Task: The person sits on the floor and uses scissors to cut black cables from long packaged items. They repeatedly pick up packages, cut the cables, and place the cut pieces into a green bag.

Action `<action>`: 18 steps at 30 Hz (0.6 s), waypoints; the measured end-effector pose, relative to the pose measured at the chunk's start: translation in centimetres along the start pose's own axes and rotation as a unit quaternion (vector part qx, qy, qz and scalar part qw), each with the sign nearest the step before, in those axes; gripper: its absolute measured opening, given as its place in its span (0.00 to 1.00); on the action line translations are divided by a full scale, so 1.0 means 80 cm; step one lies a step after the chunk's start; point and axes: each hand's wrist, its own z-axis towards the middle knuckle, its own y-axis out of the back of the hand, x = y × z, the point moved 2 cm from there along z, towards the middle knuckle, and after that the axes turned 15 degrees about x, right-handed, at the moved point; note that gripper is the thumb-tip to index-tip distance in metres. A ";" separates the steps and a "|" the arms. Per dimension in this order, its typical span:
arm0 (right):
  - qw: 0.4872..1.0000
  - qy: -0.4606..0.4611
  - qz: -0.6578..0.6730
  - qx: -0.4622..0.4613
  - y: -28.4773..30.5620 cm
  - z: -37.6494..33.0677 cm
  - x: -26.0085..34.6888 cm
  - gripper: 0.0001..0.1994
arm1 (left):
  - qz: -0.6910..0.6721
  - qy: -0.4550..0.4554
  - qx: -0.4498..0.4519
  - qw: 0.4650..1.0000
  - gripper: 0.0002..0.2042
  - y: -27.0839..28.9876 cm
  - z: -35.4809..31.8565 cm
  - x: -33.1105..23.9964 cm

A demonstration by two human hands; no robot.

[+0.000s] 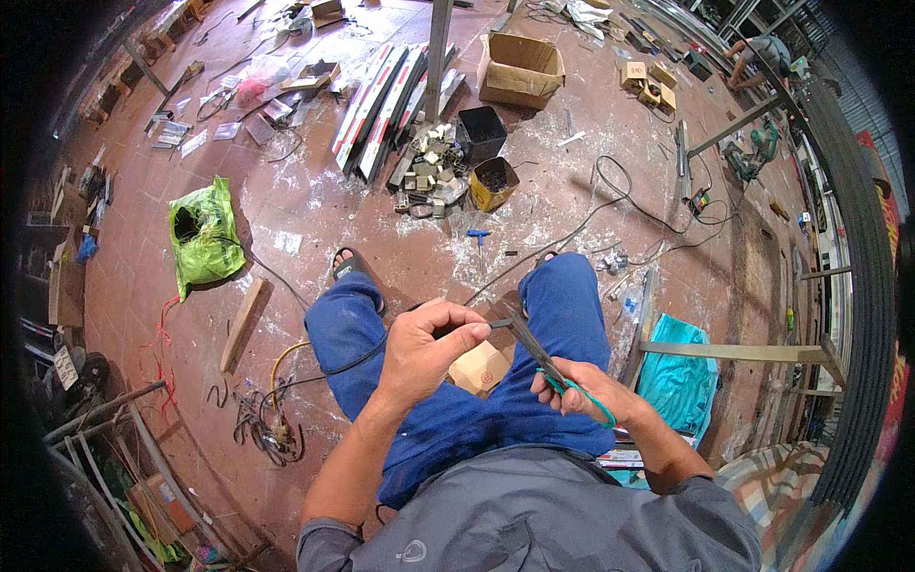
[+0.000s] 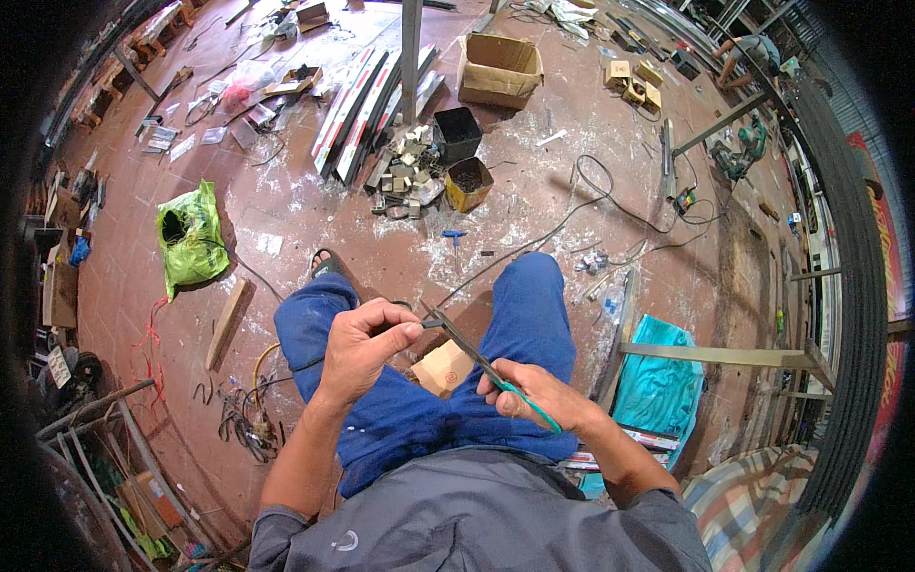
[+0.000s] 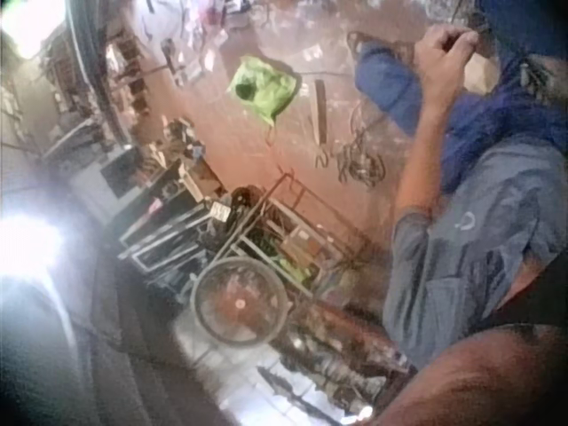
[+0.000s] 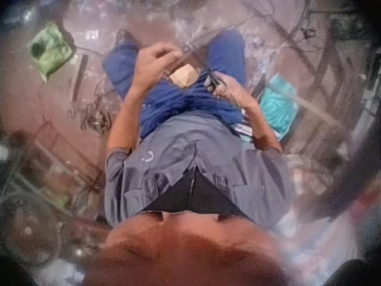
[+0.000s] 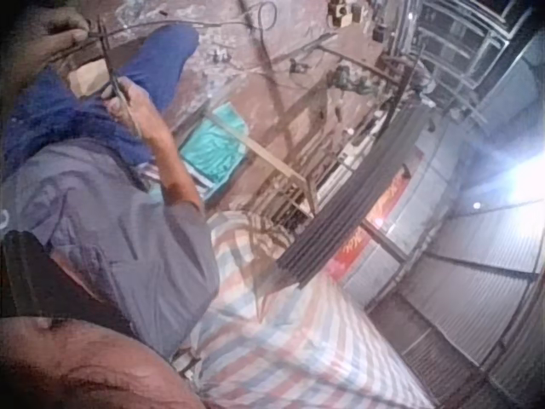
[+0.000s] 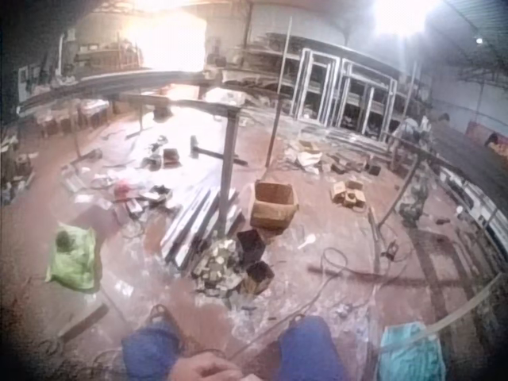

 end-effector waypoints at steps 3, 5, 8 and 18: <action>1.000 -0.007 -0.012 0.005 0.000 0.000 0.006 0.49 | -0.034 0.005 0.003 0.999 0.06 0.000 -0.001 0.007; 1.000 -0.010 -0.014 0.005 0.000 -0.001 0.009 0.49 | -0.028 0.001 -0.007 1.000 0.08 0.000 -0.003 0.009; 1.000 -0.007 -0.020 0.003 -0.001 -0.001 0.003 0.49 | -0.006 -0.005 -0.009 1.000 0.09 -0.002 -0.004 0.010; 0.994 0.006 -0.107 -0.028 -0.002 -0.003 -0.005 0.49 | 0.120 -0.043 0.008 0.992 0.08 -0.008 -0.008 -0.006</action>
